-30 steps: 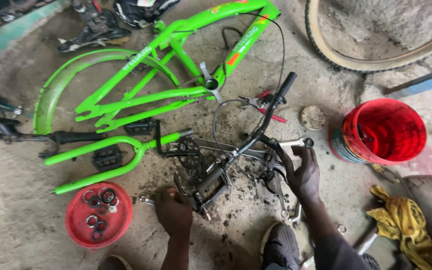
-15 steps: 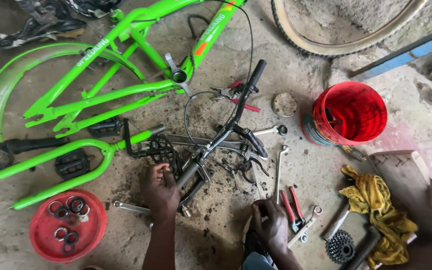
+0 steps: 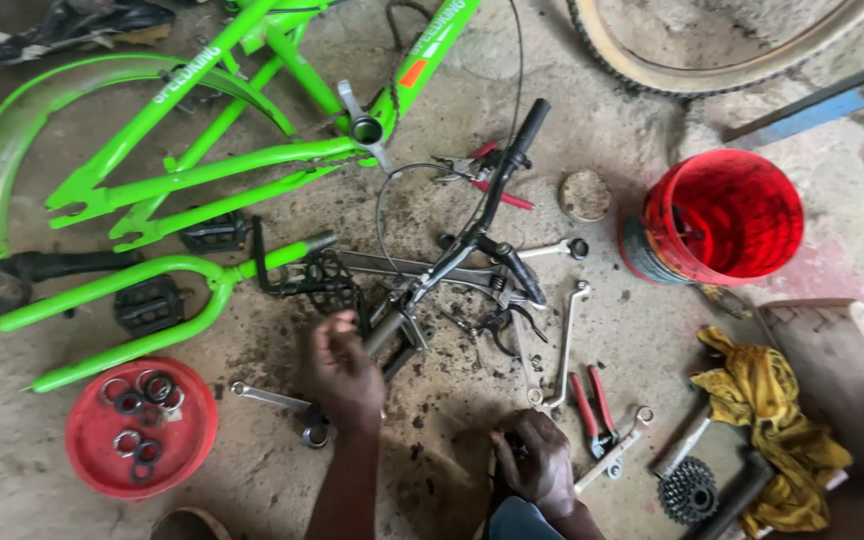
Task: Repairing a bicycle by assembling the handlebars and fork onto the frame using tools like a wrench and hammer.
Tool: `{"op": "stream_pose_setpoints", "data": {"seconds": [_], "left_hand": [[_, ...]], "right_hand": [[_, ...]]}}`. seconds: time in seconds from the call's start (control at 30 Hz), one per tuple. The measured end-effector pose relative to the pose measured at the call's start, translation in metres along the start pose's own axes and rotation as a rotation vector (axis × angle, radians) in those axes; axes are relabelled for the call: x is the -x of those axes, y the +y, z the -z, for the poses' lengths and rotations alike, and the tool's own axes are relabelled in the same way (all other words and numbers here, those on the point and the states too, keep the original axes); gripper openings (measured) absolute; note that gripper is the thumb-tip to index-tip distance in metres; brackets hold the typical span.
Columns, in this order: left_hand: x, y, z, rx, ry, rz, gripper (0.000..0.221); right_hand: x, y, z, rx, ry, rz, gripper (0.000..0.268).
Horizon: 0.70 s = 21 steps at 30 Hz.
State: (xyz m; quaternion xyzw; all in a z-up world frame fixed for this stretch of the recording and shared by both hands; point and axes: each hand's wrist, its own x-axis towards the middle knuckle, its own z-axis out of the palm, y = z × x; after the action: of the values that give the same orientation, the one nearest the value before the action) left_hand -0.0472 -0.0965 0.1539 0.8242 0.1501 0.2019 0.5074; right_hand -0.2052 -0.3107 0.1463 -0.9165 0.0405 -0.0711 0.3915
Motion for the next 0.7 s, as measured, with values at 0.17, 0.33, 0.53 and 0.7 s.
{"op": "stream_pose_setpoints", "data": {"seconds": [0.17,0.33,0.53,0.7], "left_hand": [[-0.038,-0.024,0.046,-0.106,0.138,-0.041,0.013],[-0.021,-0.033,0.052,-0.126,0.125,0.035,0.016],[0.001,-0.033,0.017,-0.045,-0.090,0.009,0.009],[-0.009,-0.005,0.025,-0.015,-0.041,0.045,0.015]], "right_hand": [[-0.039,-0.026,-0.013,0.145,-0.222,-0.026,0.017],[-0.083,-0.020,-0.063,-0.044,-0.121,0.188,0.013],[-0.134,-0.016,-0.125,0.182,-0.225,-0.053,0.058],[-0.149,-0.028,-0.110,0.325,-0.292,-0.334,0.032]]}}
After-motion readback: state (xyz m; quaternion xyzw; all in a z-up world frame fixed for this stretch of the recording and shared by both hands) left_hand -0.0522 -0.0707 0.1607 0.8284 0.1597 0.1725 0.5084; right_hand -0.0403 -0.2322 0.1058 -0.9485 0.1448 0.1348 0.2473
